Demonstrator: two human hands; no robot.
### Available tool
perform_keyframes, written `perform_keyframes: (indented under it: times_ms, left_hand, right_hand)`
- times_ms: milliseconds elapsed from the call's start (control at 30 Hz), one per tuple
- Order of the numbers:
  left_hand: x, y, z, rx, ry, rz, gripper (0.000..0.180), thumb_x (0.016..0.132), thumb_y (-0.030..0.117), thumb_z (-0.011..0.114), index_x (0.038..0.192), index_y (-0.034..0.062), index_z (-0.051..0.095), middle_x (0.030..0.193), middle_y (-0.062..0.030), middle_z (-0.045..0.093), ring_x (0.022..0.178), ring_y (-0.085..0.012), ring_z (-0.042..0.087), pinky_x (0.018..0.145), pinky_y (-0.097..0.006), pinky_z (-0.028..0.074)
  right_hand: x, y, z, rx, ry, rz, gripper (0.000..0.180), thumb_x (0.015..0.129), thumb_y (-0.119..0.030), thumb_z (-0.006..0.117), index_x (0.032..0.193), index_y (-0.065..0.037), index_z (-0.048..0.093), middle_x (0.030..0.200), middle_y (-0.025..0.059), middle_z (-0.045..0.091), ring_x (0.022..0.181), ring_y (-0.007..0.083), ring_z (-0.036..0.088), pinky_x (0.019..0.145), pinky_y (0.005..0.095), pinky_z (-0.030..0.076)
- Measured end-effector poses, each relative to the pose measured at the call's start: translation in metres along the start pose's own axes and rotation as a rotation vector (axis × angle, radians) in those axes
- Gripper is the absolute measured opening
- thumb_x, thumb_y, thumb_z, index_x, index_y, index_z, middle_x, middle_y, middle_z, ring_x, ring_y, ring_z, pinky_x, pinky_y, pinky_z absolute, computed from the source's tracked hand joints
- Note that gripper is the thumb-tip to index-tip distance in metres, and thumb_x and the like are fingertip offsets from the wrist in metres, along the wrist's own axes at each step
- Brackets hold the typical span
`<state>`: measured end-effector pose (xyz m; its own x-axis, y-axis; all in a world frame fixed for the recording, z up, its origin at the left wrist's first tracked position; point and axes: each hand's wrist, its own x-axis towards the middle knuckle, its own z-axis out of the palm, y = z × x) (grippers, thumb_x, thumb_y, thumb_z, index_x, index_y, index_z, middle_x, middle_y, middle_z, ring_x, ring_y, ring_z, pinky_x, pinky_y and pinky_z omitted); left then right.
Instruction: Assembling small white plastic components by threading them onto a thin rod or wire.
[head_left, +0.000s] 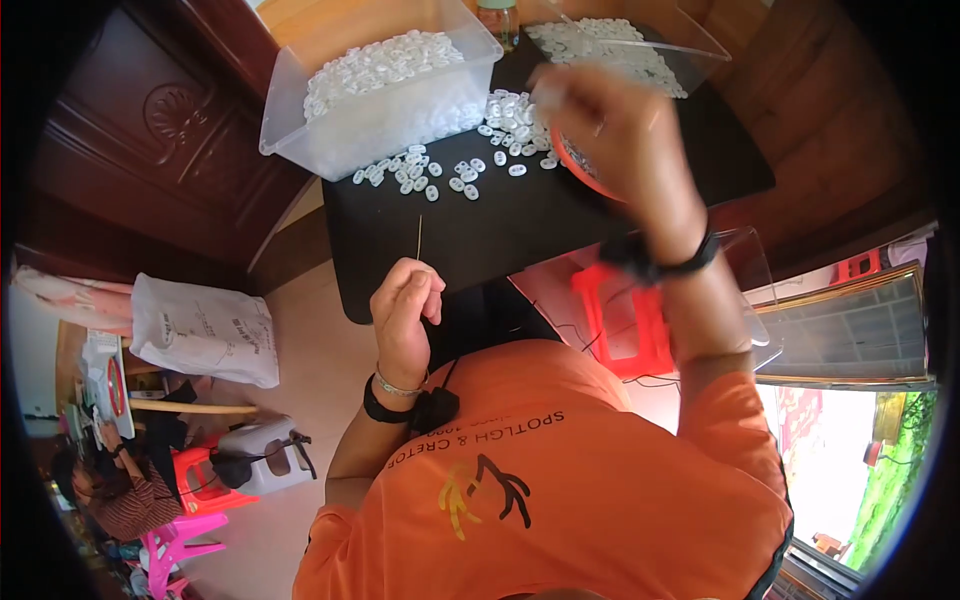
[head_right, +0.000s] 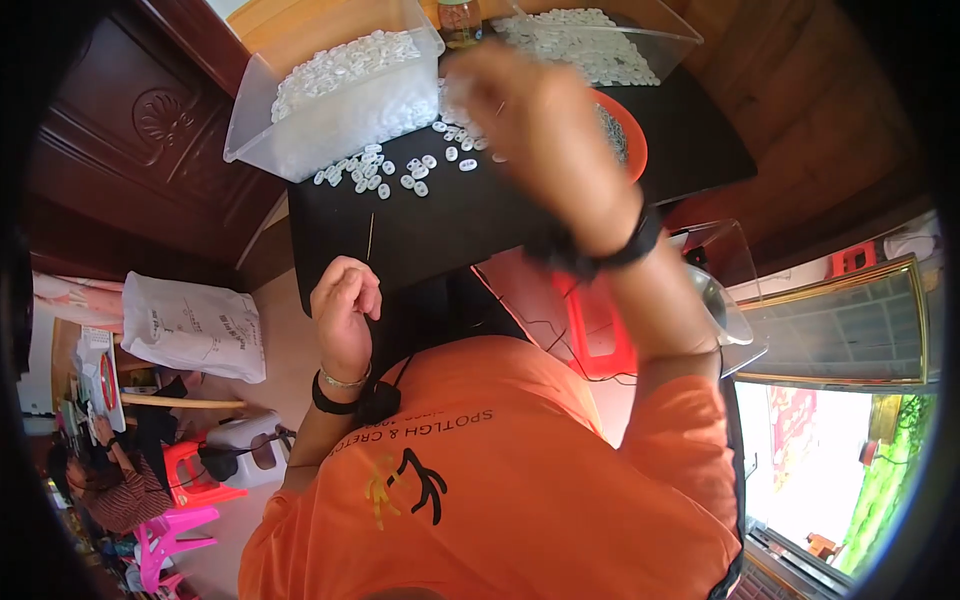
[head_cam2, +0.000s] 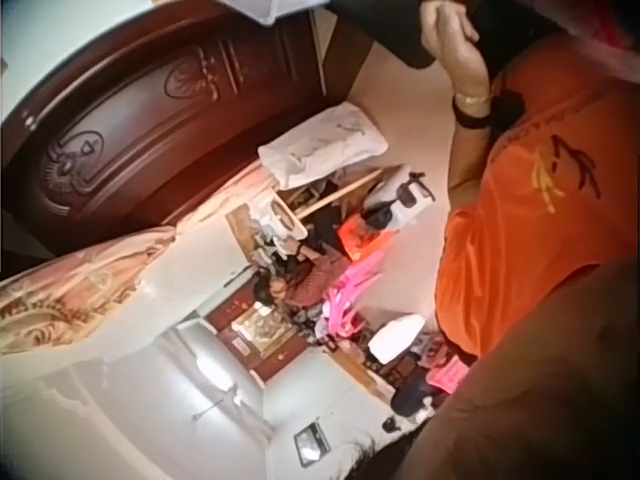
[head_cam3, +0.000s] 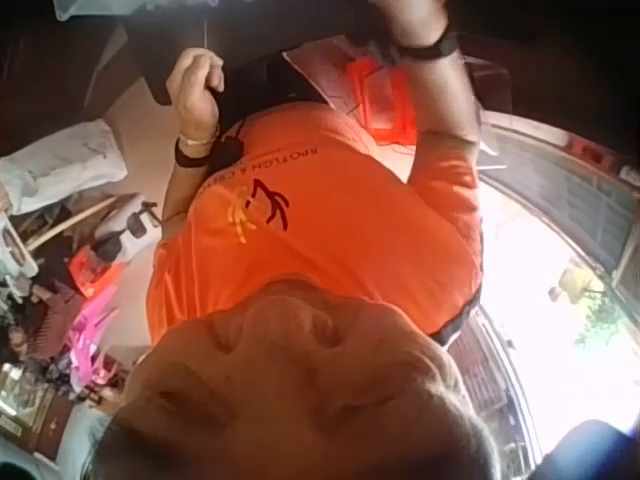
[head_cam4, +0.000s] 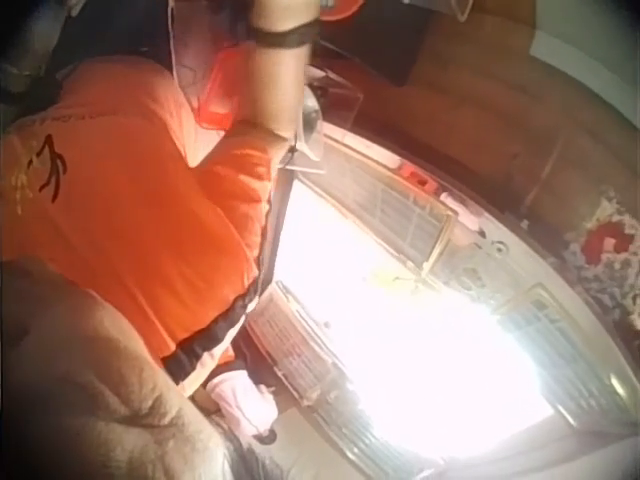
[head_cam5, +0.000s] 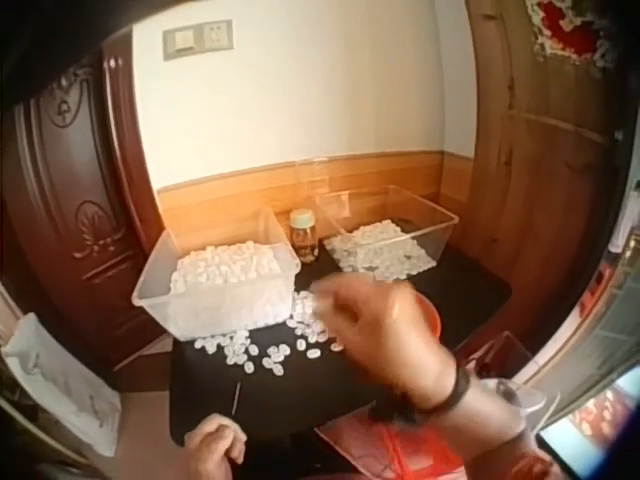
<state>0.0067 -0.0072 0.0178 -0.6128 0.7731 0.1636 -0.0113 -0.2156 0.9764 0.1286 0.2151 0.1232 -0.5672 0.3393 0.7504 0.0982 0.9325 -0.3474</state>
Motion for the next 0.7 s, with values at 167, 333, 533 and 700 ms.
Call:
perform_keyframes:
  times_ms: [167, 333, 533, 700]
  left_hand:
    - [-0.004, 0.004, 0.000, -0.049, -0.044, -0.031, 0.022, 0.092, 0.014, 0.045, 0.077, 0.0011, 0.054, 0.060, 0.0009, 0.043, 0.053, -0.0058, 0.038, 0.050, -0.021, 0.031]
    - [-0.004, 0.000, -0.010, -0.052, 0.003, -0.028, 0.022, 0.092, 0.014, 0.045, 0.076, 0.0011, 0.054, 0.059, 0.0015, 0.043, 0.053, -0.0054, 0.038, 0.049, -0.021, 0.032]
    - [0.008, -0.018, -0.017, -0.136, -0.021, -0.166, 0.022, 0.090, 0.017, 0.046, 0.075, 0.0028, 0.053, 0.058, 0.0005, 0.041, 0.051, -0.0090, 0.040, 0.048, -0.022, 0.032]
    - [0.005, -0.018, -0.021, -0.162, 0.002, -0.155, 0.023, 0.090, 0.018, 0.046, 0.074, 0.0029, 0.053, 0.058, 0.0001, 0.042, 0.049, -0.0100, 0.041, 0.047, -0.023, 0.032]
  right_hand:
    - [0.091, 0.033, -0.043, -0.514, 0.180, 0.088, 0.041, 0.078, -0.012, 0.066, 0.118, -0.003, 0.060, 0.073, 0.0193, 0.064, 0.066, 0.0341, 0.062, 0.062, 0.0379, 0.050]
    - [0.061, 0.061, 0.000, -0.254, 0.038, 0.011, 0.020, 0.083, -0.019, 0.067, 0.098, -0.006, 0.070, 0.087, 0.0115, 0.070, 0.075, 0.0220, 0.068, 0.068, 0.0322, 0.051]
    - [0.002, 0.037, 0.103, -0.080, -0.438, 0.070, 0.015, 0.080, -0.018, 0.064, 0.089, -0.008, 0.070, 0.081, 0.0113, 0.067, 0.075, 0.0283, 0.065, 0.068, 0.0365, 0.051]
    - [0.007, 0.035, 0.132, -0.353, -0.712, 0.100, 0.019, 0.080, -0.023, 0.057, 0.084, -0.012, 0.071, 0.087, 0.0117, 0.068, 0.085, 0.0309, 0.065, 0.075, 0.0420, 0.052]
